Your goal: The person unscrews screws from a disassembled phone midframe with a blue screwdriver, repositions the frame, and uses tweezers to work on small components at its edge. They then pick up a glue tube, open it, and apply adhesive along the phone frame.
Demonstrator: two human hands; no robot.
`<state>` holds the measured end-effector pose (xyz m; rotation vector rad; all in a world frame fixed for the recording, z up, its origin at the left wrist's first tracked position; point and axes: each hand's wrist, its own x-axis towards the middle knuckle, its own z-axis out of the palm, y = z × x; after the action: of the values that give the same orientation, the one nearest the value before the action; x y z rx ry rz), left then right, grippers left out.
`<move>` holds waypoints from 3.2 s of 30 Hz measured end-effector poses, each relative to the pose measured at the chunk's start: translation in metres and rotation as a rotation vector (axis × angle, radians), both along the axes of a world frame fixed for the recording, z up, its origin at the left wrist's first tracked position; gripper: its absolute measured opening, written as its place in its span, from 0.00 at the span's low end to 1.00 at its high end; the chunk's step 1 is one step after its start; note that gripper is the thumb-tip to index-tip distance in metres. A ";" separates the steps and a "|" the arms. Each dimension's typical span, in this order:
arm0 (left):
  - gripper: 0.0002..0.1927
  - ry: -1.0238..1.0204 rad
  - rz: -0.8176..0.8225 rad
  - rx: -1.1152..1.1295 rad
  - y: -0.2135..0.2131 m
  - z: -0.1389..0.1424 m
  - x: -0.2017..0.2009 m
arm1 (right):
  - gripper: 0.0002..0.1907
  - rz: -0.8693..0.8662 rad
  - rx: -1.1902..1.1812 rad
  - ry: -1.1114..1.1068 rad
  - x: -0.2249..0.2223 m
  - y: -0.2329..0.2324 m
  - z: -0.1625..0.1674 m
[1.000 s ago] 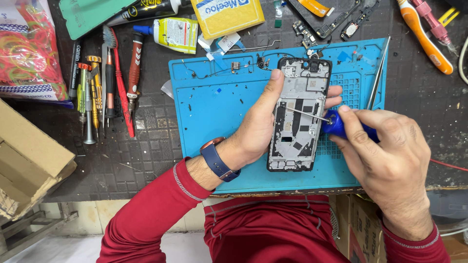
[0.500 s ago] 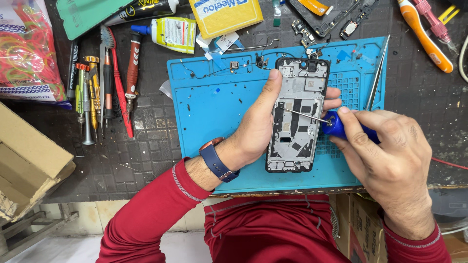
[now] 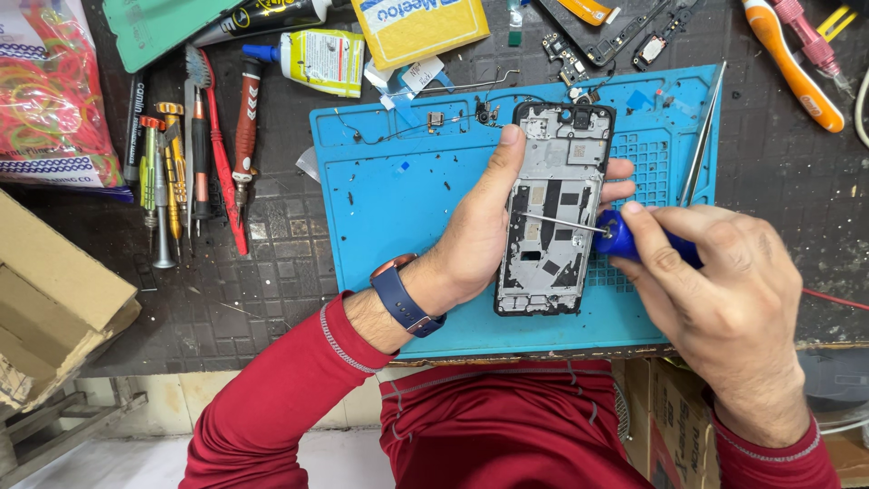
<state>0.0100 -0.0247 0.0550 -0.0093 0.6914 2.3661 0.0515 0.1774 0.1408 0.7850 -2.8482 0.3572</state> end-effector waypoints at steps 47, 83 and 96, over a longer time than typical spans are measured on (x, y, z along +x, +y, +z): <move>0.43 0.047 0.020 -0.054 -0.001 0.003 0.003 | 0.24 0.070 0.033 0.008 0.015 0.008 -0.003; 0.43 0.055 0.029 -0.072 -0.001 0.002 0.004 | 0.24 0.091 0.046 -0.022 0.019 0.009 -0.002; 0.43 0.057 0.026 -0.085 -0.001 0.002 0.004 | 0.24 0.104 0.044 -0.020 0.022 0.010 -0.003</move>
<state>0.0142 -0.0257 0.0567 0.0123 0.8238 2.3682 0.0732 0.1871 0.1381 0.9458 -2.8498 0.3188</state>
